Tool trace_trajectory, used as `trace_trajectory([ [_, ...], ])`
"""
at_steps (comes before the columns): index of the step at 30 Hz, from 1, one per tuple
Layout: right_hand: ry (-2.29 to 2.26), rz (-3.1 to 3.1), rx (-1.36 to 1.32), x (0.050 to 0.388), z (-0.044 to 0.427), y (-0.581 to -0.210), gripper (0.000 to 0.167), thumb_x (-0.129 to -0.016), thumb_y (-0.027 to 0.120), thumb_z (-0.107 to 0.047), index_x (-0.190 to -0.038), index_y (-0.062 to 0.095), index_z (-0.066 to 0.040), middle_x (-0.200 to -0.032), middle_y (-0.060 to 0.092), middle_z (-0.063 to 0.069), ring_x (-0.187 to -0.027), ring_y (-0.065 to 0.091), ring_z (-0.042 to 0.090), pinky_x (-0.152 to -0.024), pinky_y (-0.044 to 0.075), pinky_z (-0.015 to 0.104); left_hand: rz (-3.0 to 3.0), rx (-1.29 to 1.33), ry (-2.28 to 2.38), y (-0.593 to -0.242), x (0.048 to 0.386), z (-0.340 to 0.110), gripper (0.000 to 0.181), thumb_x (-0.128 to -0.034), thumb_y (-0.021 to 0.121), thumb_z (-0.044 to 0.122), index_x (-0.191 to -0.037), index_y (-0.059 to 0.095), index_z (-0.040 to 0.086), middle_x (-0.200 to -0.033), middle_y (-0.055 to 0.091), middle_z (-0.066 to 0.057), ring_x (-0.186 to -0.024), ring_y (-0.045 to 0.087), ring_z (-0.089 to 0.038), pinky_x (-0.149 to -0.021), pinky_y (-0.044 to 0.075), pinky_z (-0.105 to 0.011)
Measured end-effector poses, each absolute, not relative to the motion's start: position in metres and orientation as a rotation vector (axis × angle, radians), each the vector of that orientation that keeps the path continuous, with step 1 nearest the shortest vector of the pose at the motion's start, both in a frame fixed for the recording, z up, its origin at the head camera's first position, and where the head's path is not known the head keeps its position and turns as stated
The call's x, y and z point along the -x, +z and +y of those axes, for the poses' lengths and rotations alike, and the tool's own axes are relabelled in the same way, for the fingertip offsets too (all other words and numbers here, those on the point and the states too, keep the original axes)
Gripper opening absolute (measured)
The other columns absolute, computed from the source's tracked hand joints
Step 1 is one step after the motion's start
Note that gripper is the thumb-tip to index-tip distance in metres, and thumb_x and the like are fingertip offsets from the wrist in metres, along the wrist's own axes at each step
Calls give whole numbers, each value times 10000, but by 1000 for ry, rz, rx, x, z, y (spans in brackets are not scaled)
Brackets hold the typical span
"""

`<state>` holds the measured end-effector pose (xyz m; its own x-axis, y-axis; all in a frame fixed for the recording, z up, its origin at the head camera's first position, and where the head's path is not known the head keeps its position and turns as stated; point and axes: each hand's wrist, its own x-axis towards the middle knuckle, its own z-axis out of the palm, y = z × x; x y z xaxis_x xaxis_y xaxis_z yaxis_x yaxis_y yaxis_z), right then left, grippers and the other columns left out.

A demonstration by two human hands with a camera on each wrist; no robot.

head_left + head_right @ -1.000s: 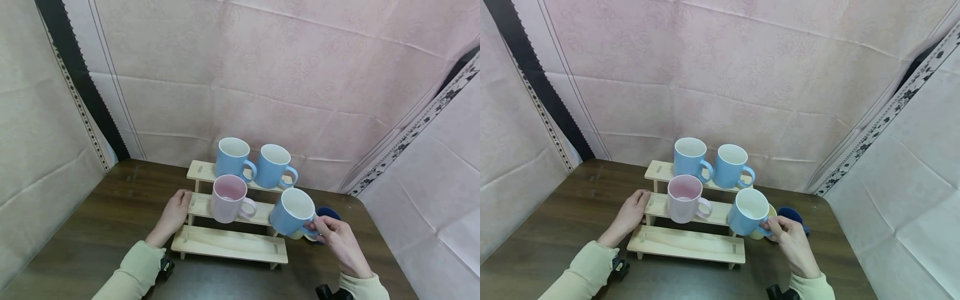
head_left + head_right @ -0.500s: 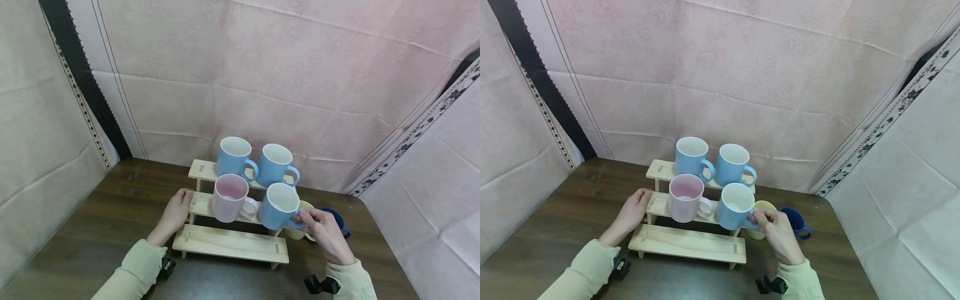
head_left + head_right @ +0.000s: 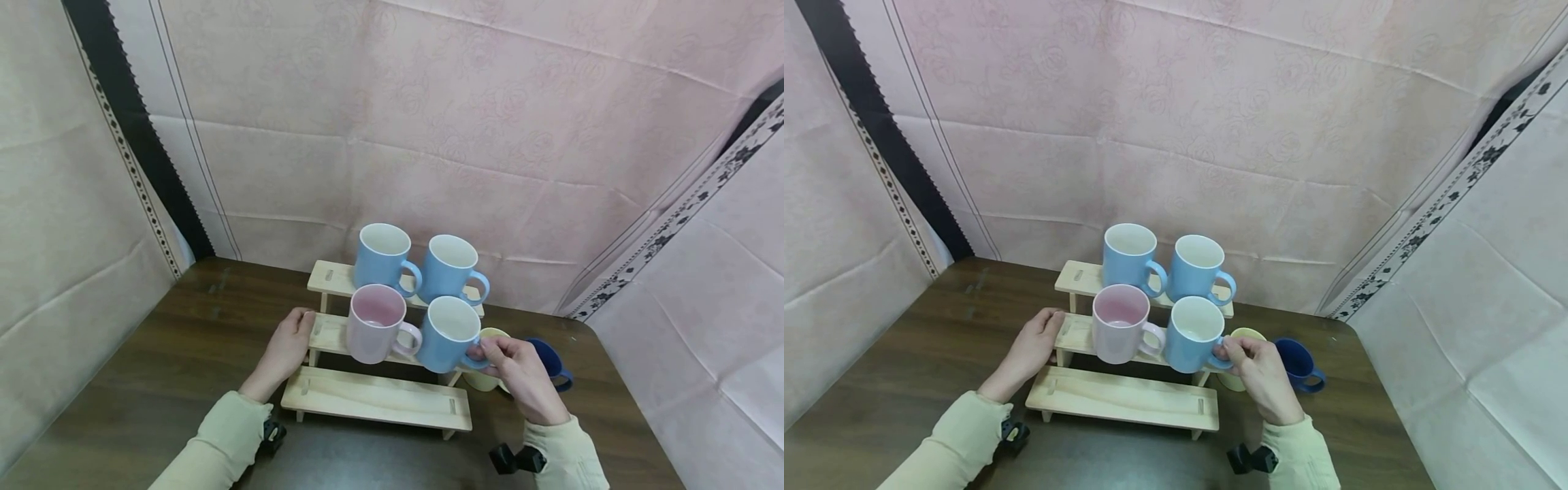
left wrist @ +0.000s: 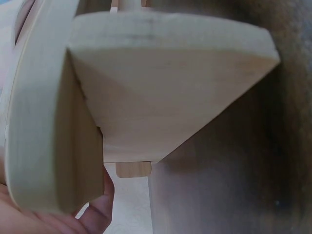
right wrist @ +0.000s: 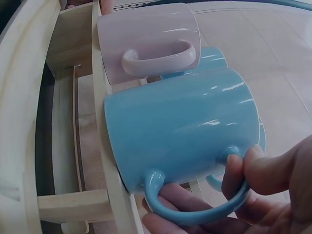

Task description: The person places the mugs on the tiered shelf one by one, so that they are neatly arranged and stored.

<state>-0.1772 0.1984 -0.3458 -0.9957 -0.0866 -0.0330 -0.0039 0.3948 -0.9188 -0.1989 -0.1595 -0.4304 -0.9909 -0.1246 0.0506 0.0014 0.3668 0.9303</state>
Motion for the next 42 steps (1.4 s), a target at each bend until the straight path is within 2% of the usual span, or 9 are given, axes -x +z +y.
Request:
trace_trajectory([
  [7,-1657,2585,76,179,194,-345,280,-1026,516,-190,-1023,665,47,-1024,674,163,-1006,636,250,-821,556,387,-2509,-124,-1710,-432,199,-159,424,-1080,321,300,-1310,471,-24,-1025,582,-199,-661,546,-204,-554,494,-326],
  [16,-1630,2597,81,179,194,-341,311,-1026,519,-235,-1033,668,38,-1037,678,156,-1034,631,264,-831,551,421,-2510,-103,-1708,-430,200,-160,455,-1078,315,331,-1310,461,-32,-851,552,-147,-573,515,-191,-526,477,-324],
  [25,-1648,2584,57,181,193,-342,317,-1021,531,-254,-1057,667,30,-1037,673,152,-1034,631,261,-835,551,411,-2515,-119,-1688,-431,199,-160,442,-1077,324,321,-1307,473,-26,-1011,584,-202,-655,547,-200,-560,494,-329],
  [36,-1600,2585,51,180,195,-340,462,-990,533,-439,-1156,624,-18,-1126,651,148,-1085,606,273,-902,519,428,-2500,-133,-1714,-432,201,-160,400,-1080,333,282,-1293,483,-21,-1056,580,-212,-716,564,-219,-569,502,-326],
  [42,-1618,2594,-5,177,205,-335,472,-1014,496,-418,-1230,558,-3,-1196,600,181,-1159,565,295,-953,488,413,-2501,-133,-1701,-432,200,-160,410,-1078,336,293,-1294,487,-21,-1063,581,-210,-692,555,-209,-565,496,-324],
])
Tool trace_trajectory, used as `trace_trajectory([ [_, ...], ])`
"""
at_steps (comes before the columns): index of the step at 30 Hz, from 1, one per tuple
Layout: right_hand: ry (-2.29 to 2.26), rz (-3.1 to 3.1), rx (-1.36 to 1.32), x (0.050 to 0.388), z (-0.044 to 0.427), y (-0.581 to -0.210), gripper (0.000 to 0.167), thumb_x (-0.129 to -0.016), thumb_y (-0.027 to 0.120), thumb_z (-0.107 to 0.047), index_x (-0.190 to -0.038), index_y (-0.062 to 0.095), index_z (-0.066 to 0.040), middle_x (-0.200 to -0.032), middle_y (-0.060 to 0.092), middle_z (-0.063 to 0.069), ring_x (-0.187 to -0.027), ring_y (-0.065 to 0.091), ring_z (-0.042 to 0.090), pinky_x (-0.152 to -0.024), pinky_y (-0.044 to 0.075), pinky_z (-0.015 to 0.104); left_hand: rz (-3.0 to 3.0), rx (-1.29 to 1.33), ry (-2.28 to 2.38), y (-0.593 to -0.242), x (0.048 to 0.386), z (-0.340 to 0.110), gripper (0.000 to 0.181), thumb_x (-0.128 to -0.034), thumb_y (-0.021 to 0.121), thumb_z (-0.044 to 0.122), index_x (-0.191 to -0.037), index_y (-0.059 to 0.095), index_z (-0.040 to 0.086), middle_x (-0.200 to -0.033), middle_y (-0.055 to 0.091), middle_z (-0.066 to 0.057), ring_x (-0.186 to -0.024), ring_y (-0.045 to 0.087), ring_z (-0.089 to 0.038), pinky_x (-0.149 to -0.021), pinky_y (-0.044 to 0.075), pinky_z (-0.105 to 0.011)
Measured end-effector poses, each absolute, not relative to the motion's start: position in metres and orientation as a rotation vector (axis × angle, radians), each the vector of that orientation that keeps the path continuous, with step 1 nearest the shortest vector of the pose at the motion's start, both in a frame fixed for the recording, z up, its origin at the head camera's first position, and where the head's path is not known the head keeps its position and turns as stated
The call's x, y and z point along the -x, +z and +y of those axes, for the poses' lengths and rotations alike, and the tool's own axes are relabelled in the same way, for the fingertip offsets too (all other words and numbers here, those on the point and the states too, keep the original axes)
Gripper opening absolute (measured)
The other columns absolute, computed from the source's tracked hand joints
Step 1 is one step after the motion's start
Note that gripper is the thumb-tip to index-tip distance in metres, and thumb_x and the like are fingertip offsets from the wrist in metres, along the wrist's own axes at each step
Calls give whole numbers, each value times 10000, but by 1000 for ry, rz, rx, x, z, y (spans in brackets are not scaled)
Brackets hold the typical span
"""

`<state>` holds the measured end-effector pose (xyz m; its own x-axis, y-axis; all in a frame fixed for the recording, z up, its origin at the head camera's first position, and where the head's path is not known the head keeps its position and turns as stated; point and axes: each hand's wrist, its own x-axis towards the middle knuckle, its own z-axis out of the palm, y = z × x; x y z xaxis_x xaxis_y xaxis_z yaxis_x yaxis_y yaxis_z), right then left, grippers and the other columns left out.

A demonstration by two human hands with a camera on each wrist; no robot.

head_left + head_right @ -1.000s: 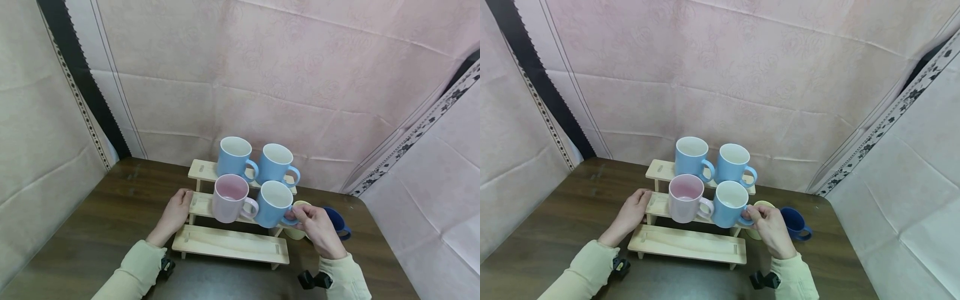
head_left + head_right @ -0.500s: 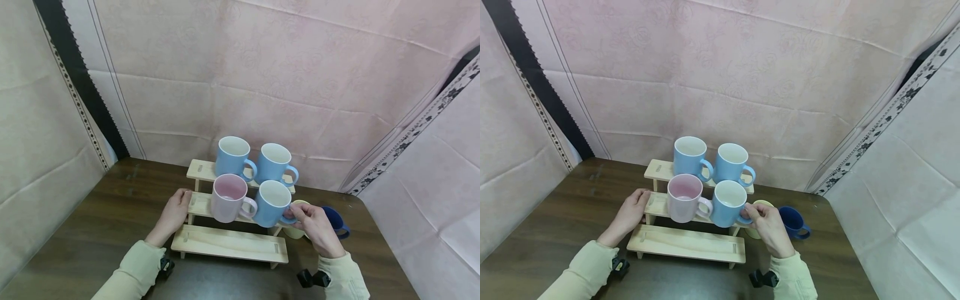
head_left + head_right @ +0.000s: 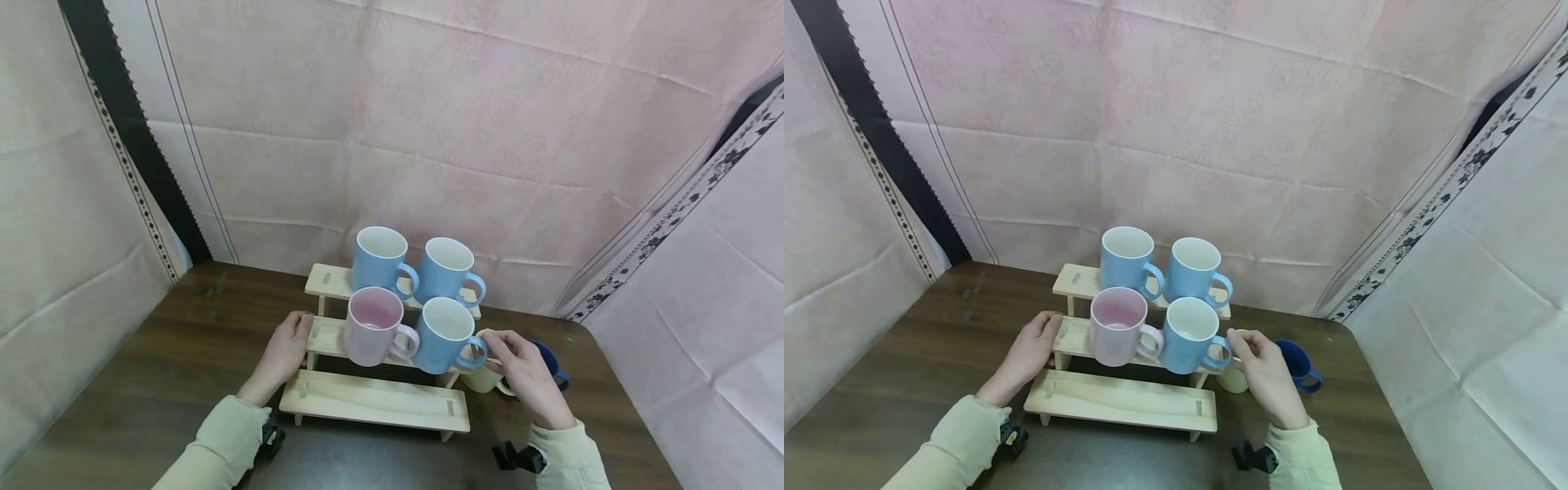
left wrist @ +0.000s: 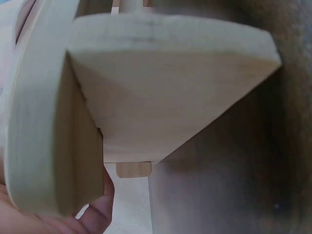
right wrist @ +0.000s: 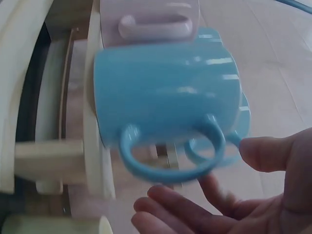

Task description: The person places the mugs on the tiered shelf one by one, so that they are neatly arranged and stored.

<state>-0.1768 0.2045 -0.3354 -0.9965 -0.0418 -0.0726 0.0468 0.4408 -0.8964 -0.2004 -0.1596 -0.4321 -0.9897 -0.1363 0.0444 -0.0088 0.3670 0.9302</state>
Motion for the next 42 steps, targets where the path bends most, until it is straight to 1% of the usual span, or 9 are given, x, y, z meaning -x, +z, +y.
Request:
trace_trajectory([
  [11,-1643,2644,-153,173,245,-345,578,-1019,468,-436,-1324,461,54,-1339,526,229,-1221,538,276,-946,486,319,-2499,-111,-1683,-431,201,-161,409,-1079,329,291,-1286,485,-25,-1029,578,-205,-650,540,-204,-566,489,-327],
  [17,-1573,2827,-265,173,262,-360,473,-1033,462,-360,-1279,516,40,-1274,562,231,-980,596,52,-792,505,169,-2499,-111,-1675,-429,201,-161,402,-1080,327,278,-1288,482,-30,-1003,580,-205,-624,531,-204,-558,484,-330],
  [20,-1513,2971,-340,174,269,-369,433,-1025,481,-353,-1213,570,27,-1172,615,211,-861,582,18,-712,481,134,-2500,-112,-1682,-430,201,-160,403,-1081,323,274,-1295,478,-31,-1024,580,-212,-653,543,-211,-559,488,-328],
  [24,-1408,3115,-405,175,274,-380,419,-1014,502,-353,-1155,609,26,-1067,647,191,-871,595,156,-701,460,192,-2507,-113,-1684,-433,202,-160,409,-1081,322,277,-1306,471,-31,-1080,576,-229,-718,567,-226,-556,499,-325],
  [27,-1354,3216,-433,174,274,-386,381,-1008,519,-327,-1128,627,18,-1061,646,198,-942,598,277,-768,452,320,-2506,-111,-1686,-433,203,-160,415,-1081,322,282,-1311,470,-30,-1105,573,-235,-748,576,-235,-556,502,-325],
  [30,-1323,3280,-426,173,270,-390,337,-1004,530,-290,-1113,627,14,-1078,630,212,-979,596,332,-807,431,426,-2502,-110,-1690,-433,202,-160,413,-1081,325,281,-1305,475,-31,-1096,574,-233,-736,573,-232,-555,502,-329],
  [32,-1305,3300,-399,172,267,-393,312,-1003,534,-265,-1104,625,16,-1082,621,212,-979,605,347,-811,438,452,-2501,-111,-1692,-432,202,-160,408,-1081,327,277,-1300,477,-32,-1081,574,-229,-699,562,-228,-553,499,-332],
  [36,-1242,3338,-351,172,262,-399,271,-990,559,-236,-1063,647,10,-1028,602,183,-927,596,317,-789,432,424,-2504,-120,-1692,-432,201,-160,402,-1080,329,275,-1292,481,-31,-1065,575,-223,-644,539,-214,-549,491,-330],
  [42,-1096,3403,-254,171,257,-408,222,-963,605,-183,-1007,684,19,-895,617,132,-853,574,283,-744,427,414,-2504,-132,-1696,-433,201,-159,406,-1080,330,286,-1288,485,-26,-1065,577,-217,-680,552,-215,-548,490,-326],
])
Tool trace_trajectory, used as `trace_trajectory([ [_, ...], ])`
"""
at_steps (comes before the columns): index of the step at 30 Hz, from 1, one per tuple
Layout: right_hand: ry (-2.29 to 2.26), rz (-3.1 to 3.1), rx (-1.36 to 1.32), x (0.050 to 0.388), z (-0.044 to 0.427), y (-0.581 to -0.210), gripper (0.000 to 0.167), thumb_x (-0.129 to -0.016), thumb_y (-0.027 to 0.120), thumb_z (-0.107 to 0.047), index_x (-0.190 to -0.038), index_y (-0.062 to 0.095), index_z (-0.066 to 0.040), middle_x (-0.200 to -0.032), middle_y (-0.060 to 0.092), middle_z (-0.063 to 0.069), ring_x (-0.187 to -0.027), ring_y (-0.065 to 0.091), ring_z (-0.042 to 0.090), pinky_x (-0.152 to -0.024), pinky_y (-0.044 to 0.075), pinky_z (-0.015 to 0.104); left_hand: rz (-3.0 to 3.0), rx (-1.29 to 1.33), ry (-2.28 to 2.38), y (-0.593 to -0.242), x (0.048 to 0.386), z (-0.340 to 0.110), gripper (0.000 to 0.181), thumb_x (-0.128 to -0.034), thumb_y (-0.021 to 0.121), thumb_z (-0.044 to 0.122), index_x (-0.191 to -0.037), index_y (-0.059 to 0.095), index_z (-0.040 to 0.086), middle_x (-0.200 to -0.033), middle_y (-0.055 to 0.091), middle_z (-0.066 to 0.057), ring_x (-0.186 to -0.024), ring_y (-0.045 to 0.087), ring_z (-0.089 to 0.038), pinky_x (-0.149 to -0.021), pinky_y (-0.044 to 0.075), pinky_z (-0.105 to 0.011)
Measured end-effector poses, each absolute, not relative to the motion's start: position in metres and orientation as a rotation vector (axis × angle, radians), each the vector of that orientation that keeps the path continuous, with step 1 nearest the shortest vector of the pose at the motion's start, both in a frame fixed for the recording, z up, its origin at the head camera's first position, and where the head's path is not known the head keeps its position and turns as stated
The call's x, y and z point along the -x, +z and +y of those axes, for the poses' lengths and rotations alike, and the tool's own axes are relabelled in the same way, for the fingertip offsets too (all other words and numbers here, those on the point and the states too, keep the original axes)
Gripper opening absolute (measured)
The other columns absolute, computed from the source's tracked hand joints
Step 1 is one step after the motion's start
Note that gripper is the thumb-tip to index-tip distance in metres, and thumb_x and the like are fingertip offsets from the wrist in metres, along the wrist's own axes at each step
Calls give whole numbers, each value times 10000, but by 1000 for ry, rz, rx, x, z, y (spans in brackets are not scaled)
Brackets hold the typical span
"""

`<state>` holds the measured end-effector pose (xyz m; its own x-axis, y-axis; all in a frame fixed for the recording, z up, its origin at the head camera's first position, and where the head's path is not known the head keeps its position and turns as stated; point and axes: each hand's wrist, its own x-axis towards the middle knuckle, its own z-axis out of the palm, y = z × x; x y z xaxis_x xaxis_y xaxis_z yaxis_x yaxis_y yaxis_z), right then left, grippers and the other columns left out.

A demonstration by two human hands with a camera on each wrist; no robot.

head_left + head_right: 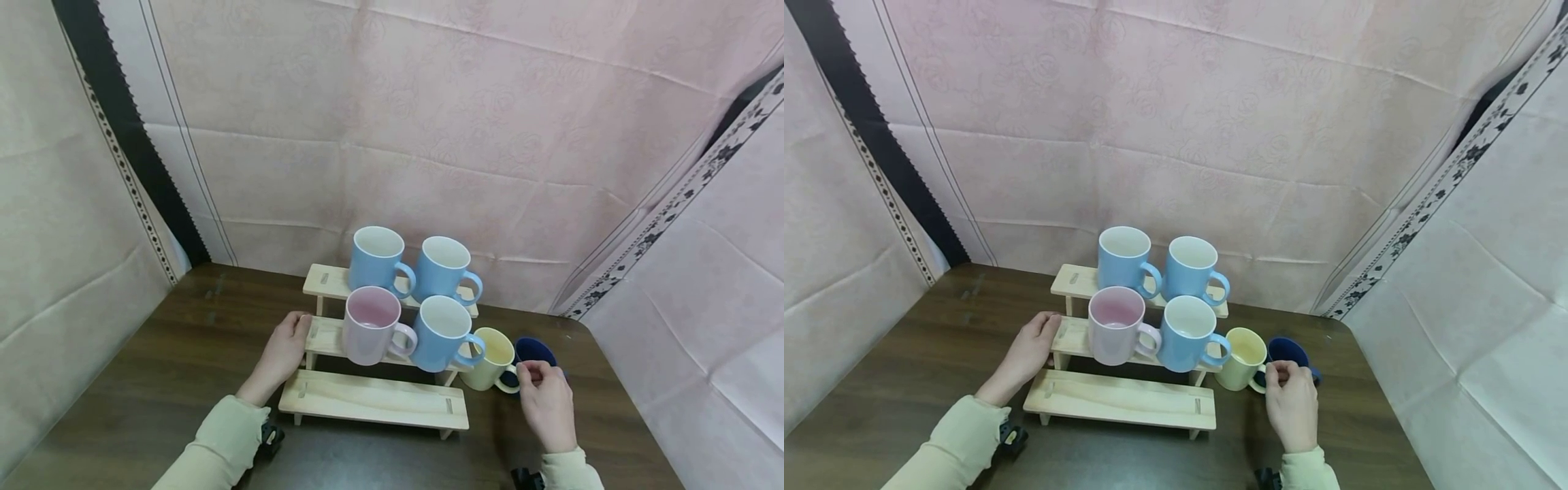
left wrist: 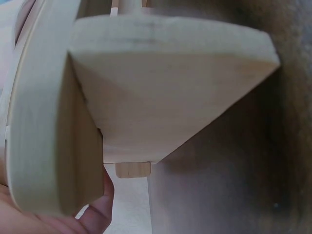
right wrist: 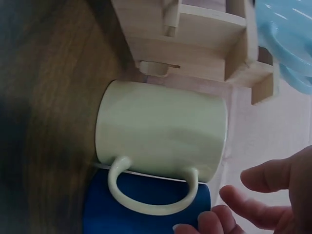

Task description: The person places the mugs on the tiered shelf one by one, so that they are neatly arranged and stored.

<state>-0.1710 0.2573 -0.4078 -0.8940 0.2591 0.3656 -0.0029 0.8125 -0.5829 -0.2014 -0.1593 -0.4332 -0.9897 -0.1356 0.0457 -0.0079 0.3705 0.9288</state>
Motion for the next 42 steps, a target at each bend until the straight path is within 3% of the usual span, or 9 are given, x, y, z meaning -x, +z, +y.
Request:
trace_trajectory([
  [4,763,-2609,151,171,256,-413,239,-958,614,-188,-1017,684,32,-875,629,126,-870,560,296,-743,428,449,-2501,-131,-1703,-434,202,-160,405,-1079,331,288,-1285,489,-22,-1071,577,-215,-712,559,-216,-552,494,-326],
  [15,654,-2670,160,172,253,-419,315,-956,610,-235,-1051,658,61,-876,587,160,-842,559,345,-709,452,522,-2505,-129,-1694,-434,202,-160,406,-1079,330,283,-1289,486,-29,-1052,577,-219,-613,527,-204,-535,487,-329],
  [25,631,-2681,177,172,251,-421,235,-937,624,-209,-949,616,26,-863,550,164,-764,532,311,-636,438,473,-2502,-117,-1694,-433,201,-159,410,-1081,326,283,-1296,477,-31,-1057,571,-217,-610,521,-204,-539,486,-328],
  [30,829,-2742,185,170,255,-422,248,-978,583,-224,-998,563,23,-902,592,160,-789,564,277,-673,445,394,-2503,-116,-1699,-431,200,-159,414,-1081,327,285,-1297,478,-33,-1080,570,-222,-654,534,-209,-548,486,-330],
  [35,1255,-2772,190,172,259,-426,393,-1031,500,-287,-1089,564,96,-962,620,177,-805,578,236,-663,470,289,-2504,-124,-1704,-431,199,-160,426,-1081,321,298,-1306,473,-31,-1108,569,-226,-678,539,-214,-556,489,-332],
  [42,1623,-2683,249,177,263,-435,493,-1041,462,-344,-1070,615,125,-1015,653,158,-939,595,195,-759,528,331,-2502,-118,-1706,-431,199,-160,443,-1079,319,322,-1300,477,-29,-1083,570,-219,-652,526,-209,-546,489,-329],
])
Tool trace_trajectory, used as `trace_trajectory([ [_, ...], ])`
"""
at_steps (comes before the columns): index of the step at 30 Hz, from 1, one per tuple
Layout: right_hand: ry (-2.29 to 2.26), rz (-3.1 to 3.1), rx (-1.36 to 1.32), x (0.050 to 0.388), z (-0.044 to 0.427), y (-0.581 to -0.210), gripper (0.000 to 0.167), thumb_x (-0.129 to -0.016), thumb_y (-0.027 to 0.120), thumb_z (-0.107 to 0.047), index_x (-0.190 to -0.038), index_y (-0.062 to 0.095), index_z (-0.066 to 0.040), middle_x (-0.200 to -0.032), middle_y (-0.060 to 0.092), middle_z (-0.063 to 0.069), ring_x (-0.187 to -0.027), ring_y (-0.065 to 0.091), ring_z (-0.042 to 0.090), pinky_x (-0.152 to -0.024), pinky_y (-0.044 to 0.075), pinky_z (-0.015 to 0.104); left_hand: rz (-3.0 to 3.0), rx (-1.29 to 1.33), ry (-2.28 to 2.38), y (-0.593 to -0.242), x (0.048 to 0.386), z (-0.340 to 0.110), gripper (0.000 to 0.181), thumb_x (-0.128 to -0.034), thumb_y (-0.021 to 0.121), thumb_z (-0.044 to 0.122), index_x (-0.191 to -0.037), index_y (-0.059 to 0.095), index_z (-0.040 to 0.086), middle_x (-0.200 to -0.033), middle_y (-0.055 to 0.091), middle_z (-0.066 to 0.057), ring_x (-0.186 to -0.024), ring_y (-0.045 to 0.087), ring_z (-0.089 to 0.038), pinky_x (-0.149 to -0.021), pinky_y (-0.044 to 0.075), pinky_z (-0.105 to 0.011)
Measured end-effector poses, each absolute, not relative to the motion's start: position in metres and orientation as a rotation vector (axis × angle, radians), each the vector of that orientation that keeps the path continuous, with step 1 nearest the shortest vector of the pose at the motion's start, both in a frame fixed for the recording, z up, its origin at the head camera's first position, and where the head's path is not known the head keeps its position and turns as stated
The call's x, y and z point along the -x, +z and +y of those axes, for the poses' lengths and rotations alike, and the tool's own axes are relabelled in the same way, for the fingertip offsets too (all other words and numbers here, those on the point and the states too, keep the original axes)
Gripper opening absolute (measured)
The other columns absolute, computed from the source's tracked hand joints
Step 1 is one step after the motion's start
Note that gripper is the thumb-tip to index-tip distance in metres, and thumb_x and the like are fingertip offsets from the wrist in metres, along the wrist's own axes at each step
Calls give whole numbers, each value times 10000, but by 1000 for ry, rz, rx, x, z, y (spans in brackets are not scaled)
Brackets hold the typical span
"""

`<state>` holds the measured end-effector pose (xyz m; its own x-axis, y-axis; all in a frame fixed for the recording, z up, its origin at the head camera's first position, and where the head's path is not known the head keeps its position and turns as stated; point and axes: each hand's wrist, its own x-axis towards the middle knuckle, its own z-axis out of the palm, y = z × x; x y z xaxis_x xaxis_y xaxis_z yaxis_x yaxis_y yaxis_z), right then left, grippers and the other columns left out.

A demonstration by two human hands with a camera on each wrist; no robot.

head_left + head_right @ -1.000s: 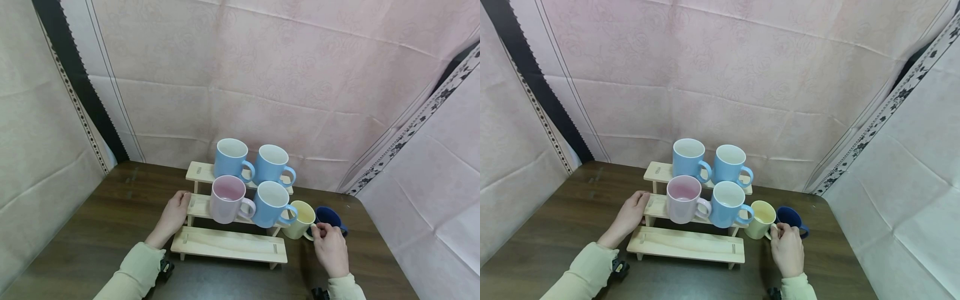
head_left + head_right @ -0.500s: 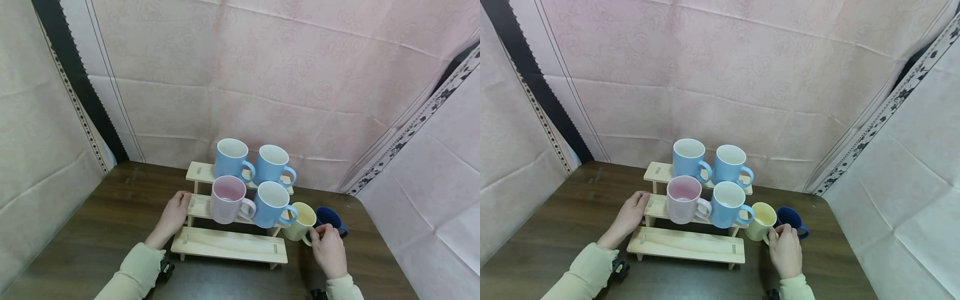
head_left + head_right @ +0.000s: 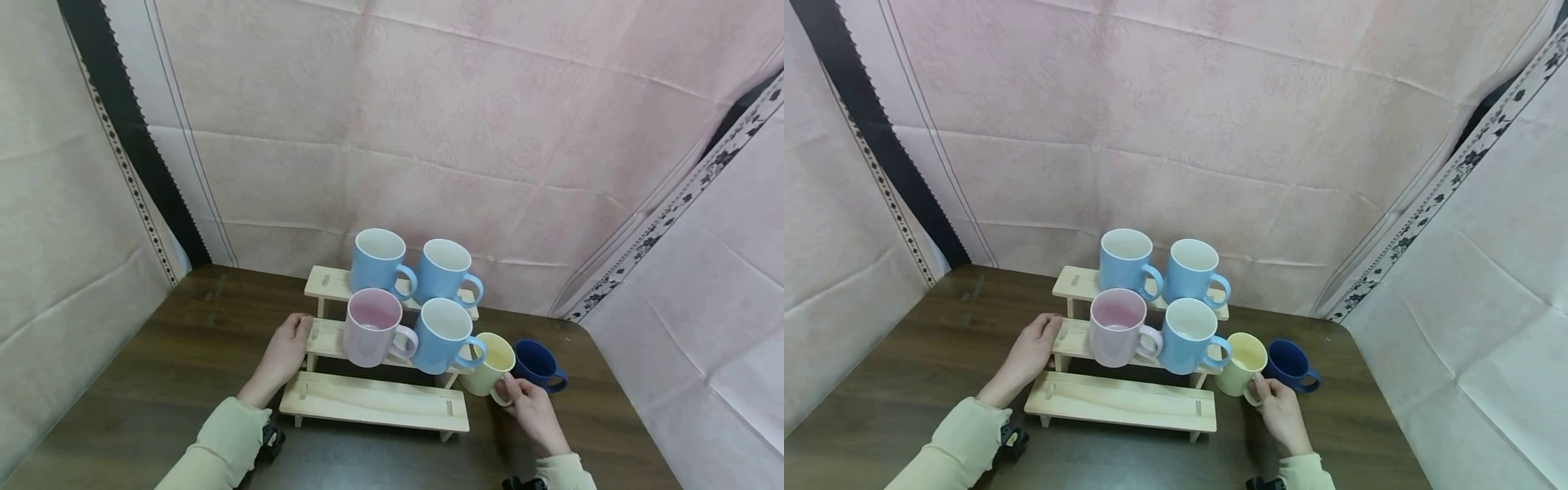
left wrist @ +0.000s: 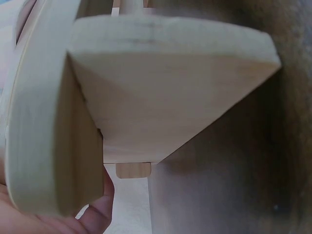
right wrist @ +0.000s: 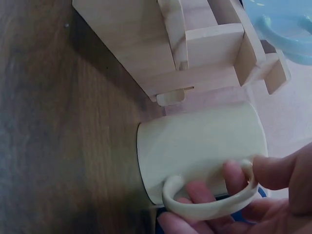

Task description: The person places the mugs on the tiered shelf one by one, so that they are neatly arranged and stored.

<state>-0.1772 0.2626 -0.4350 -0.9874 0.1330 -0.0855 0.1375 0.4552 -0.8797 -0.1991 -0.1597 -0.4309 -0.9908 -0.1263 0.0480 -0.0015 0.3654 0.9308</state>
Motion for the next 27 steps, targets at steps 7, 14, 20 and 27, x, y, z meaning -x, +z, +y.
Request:
trace_trajectory([
  [7,-1712,2588,-267,177,265,-436,493,-1028,488,-365,-1068,616,109,-1053,639,143,-1008,586,211,-805,528,352,-2504,-122,-1698,-432,199,-160,446,-1079,315,327,-1303,470,-27,-1082,566,-216,-644,522,-205,-544,485,-324],
  [14,-1727,2550,-318,174,265,-434,426,-1032,497,-302,-1075,614,106,-1048,628,154,-977,593,230,-812,532,361,-2509,-121,-1697,-432,199,-159,425,-1081,318,299,-1306,466,-30,-1087,567,-224,-664,533,-219,-543,487,-324],
  [20,-1744,2560,-337,170,266,-434,434,-1025,513,-287,-1121,616,124,-1056,650,162,-969,614,225,-814,545,372,-2518,-125,-1692,-431,199,-159,434,-1081,317,303,-1317,459,-33,-1124,560,-235,-729,557,-235,-558,493,-322],
  [27,-1778,2553,-385,163,267,-434,420,-1015,541,-271,-1097,626,131,-999,665,141,-923,627,190,-755,549,303,-2527,-127,-1687,-430,198,-158,428,-1082,317,289,-1317,457,-40,-1133,557,-241,-752,567,-239,-563,498,-331],
])
